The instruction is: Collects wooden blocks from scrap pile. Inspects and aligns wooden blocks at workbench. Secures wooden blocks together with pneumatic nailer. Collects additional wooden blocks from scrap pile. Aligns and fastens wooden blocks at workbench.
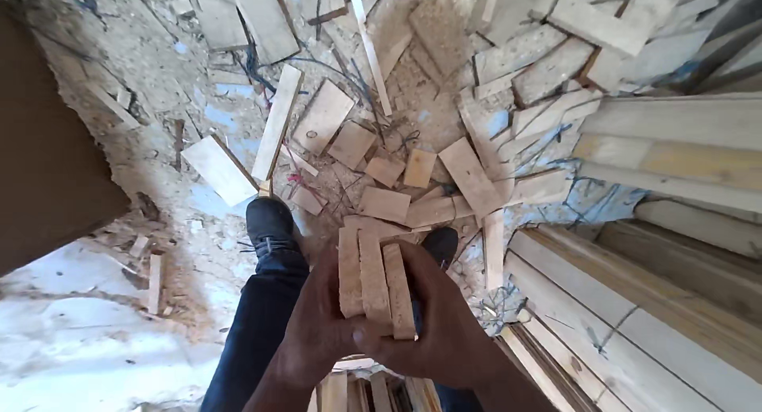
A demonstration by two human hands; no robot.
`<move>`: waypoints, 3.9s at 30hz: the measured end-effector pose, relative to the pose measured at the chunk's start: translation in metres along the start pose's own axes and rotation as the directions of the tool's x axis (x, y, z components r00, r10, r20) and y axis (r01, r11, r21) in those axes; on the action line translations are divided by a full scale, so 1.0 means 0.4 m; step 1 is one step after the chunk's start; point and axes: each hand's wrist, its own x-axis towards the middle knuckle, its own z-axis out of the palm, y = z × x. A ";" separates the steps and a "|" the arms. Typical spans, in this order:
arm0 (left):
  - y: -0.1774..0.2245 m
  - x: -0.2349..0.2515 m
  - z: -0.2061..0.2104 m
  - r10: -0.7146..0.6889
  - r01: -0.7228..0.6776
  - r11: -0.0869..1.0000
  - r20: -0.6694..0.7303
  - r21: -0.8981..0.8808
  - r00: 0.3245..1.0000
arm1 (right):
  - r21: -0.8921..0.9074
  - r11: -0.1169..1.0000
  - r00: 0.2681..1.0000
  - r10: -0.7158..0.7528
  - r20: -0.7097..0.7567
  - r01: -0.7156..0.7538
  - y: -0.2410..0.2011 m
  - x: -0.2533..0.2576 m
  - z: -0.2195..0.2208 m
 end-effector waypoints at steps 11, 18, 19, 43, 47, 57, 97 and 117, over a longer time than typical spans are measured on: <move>0.025 0.003 -0.008 -0.080 0.051 0.898 0.049 0.437 0.996 | -0.184 0.974 0.991 -0.124 0.052 0.131 0.052 0.004 -0.038; 0.021 0.000 -0.010 -0.006 -0.043 0.793 0.078 0.608 0.997 | -0.151 0.976 0.985 -0.143 0.096 0.156 0.059 0.015 -0.046; 0.021 0.000 -0.009 -0.008 -0.045 0.785 0.083 0.618 0.997 | -0.167 0.973 0.984 -0.147 0.098 0.162 0.059 0.013 -0.047; 0.048 0.012 -0.068 -0.225 0.166 0.958 -0.253 -0.235 0.941 | 0.007 0.972 0.968 0.232 0.092 -0.233 0.037 0.017 -0.078; 0.050 0.009 -0.061 -0.201 0.170 0.964 -0.145 -0.203 0.969 | -0.128 0.963 0.939 0.260 0.225 -0.236 0.013 0.021 -0.032; 0.041 0.007 -0.053 -0.181 0.156 0.954 -0.076 -0.257 0.981 | -0.282 0.930 0.946 0.286 0.152 -0.236 -0.006 0.022 -0.011; 0.120 0.015 -0.074 -0.133 0.133 0.914 0.028 -0.383 0.991 | 0.310 0.950 0.977 0.095 -0.192 -0.031 -0.093 0.256 -0.001; 0.214 -0.060 -0.234 -0.101 0.077 0.994 -0.921 -0.078 0.376 | -0.720 0.689 0.991 0.131 0.009 -0.085 0.160 0.832 0.696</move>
